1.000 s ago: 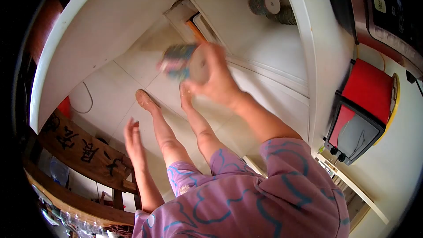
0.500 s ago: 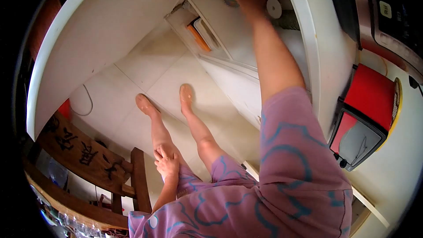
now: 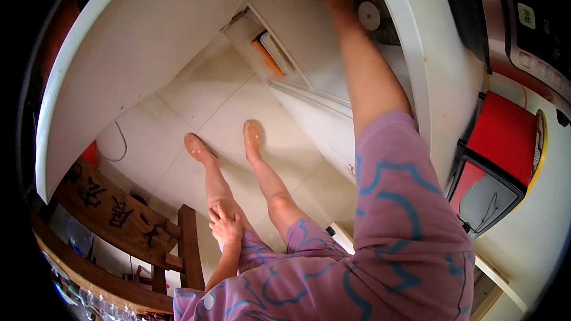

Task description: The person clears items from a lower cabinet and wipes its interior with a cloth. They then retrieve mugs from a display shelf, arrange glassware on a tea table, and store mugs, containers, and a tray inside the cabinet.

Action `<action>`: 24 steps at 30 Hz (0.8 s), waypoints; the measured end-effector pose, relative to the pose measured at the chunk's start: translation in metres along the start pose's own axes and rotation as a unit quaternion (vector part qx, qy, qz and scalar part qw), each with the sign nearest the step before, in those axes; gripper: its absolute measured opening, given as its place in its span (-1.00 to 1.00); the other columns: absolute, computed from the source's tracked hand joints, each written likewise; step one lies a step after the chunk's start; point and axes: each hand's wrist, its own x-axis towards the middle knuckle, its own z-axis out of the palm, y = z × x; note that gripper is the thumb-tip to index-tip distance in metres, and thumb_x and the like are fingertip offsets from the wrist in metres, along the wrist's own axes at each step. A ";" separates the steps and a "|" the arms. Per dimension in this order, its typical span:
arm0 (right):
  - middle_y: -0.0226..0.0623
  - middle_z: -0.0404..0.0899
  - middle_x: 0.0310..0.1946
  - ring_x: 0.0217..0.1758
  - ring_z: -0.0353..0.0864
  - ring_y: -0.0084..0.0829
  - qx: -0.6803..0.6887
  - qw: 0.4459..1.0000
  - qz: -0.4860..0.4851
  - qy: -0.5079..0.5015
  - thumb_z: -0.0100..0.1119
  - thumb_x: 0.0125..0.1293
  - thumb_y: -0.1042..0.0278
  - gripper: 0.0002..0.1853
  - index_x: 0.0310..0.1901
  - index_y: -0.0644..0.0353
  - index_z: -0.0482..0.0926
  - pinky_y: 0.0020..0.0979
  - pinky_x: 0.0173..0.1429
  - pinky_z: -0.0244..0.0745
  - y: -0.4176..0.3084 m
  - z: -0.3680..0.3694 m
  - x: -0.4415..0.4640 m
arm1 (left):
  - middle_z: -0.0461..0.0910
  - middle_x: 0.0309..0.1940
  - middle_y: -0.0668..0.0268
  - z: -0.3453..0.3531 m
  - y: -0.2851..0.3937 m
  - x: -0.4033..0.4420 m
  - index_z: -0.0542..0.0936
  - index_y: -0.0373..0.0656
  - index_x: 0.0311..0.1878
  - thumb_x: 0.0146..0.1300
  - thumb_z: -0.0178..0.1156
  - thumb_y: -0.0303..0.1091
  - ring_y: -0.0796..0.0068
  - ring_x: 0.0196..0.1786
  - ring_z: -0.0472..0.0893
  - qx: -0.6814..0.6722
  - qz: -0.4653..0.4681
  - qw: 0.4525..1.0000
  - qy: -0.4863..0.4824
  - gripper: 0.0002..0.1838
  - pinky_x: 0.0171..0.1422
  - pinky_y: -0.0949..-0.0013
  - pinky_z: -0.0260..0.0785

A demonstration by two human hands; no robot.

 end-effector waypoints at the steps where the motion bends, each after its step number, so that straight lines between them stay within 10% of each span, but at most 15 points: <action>1: 0.02 0.53 0.05 0.06 0.61 -0.15 -0.011 0.986 0.166 0.024 0.35 0.04 0.39 -0.33 0.20 0.44 0.37 -0.30 0.01 0.64 -0.004 0.004 -0.004 | 0.10 0.48 0.08 0.001 -0.001 0.001 0.21 0.07 0.47 0.15 0.20 0.01 -0.05 0.10 0.47 0.000 0.000 1.000 -0.005 -0.19 0.11 0.04 0.49; 5: 0.05 0.52 -0.04 0.04 0.59 -0.11 0.517 0.774 0.363 -0.036 0.19 0.15 0.58 -0.58 0.05 0.54 0.38 -0.29 0.10 0.68 0.007 0.012 -0.001 | 0.10 0.48 0.08 0.001 -0.002 0.000 0.21 0.07 0.47 0.15 0.20 0.00 -0.06 0.11 0.47 0.005 0.001 1.000 -0.009 -0.20 0.11 0.03 0.49; 7: 0.08 0.49 -0.06 0.05 0.57 -0.09 0.239 0.954 0.111 -0.143 0.08 0.17 0.68 -0.68 -0.01 0.55 0.37 -0.25 0.16 0.70 0.053 0.041 0.007 | 0.09 0.48 0.08 0.000 -0.002 0.000 0.21 0.07 0.47 0.15 0.20 0.00 -0.06 0.11 0.47 0.002 0.000 1.000 -0.013 -0.20 0.11 0.03 0.49; 11: 0.08 0.43 -0.02 0.06 0.55 -0.06 0.168 0.977 -0.010 -0.130 0.00 0.15 0.73 -0.72 -0.07 0.53 0.36 -0.17 0.19 0.69 0.066 0.062 0.015 | 0.08 0.48 0.08 0.001 -0.003 0.001 0.21 0.07 0.47 0.15 0.20 0.00 -0.05 0.13 0.46 -0.005 0.001 1.000 -0.020 -0.20 0.12 0.01 0.49; 14: 0.10 0.38 0.07 0.10 0.52 -0.01 0.273 0.948 0.139 -0.089 -0.07 0.13 0.74 -0.75 -0.11 0.48 0.36 -0.10 0.18 0.68 0.038 0.055 0.015 | 0.08 0.48 0.09 0.002 -0.003 0.000 0.21 0.08 0.47 0.15 0.20 0.00 -0.06 0.13 0.46 -0.006 -0.002 1.000 -0.016 -0.20 0.12 0.01 0.49; 16: 0.08 0.42 0.05 0.08 0.55 0.00 0.629 0.678 0.379 -0.034 -0.10 0.12 0.72 -0.71 -0.08 0.45 0.36 -0.10 0.17 0.68 -0.024 0.017 0.000 | 0.09 0.48 0.09 0.006 -0.006 0.000 0.22 0.10 0.46 0.13 0.23 -0.01 -0.09 0.09 0.48 -0.010 0.005 1.000 0.006 -0.20 0.10 0.00 0.49; 21: -0.09 0.52 -0.18 -0.17 0.66 -0.25 0.584 0.686 0.434 -0.023 0.02 0.34 0.45 -0.79 -0.05 0.37 0.41 -0.32 -0.07 0.70 -0.091 -0.002 -0.092 | 0.11 0.46 0.07 0.000 -0.011 -0.003 0.19 0.16 0.46 0.13 0.24 -0.02 -0.12 0.08 0.51 -0.034 -0.004 0.999 0.022 -0.19 0.10 0.01 0.50; 24: -0.19 0.56 -0.06 -0.03 0.63 -0.36 0.431 0.794 0.352 -0.247 0.03 0.47 0.37 -0.70 0.15 0.27 0.42 -0.32 0.06 0.62 -0.134 -0.022 -0.192 | 0.02 0.51 0.02 -0.013 -0.025 -0.014 0.07 0.22 0.52 0.23 0.15 0.04 -0.21 0.25 0.42 -0.122 0.021 0.990 -0.061 -0.19 0.25 -0.01 0.43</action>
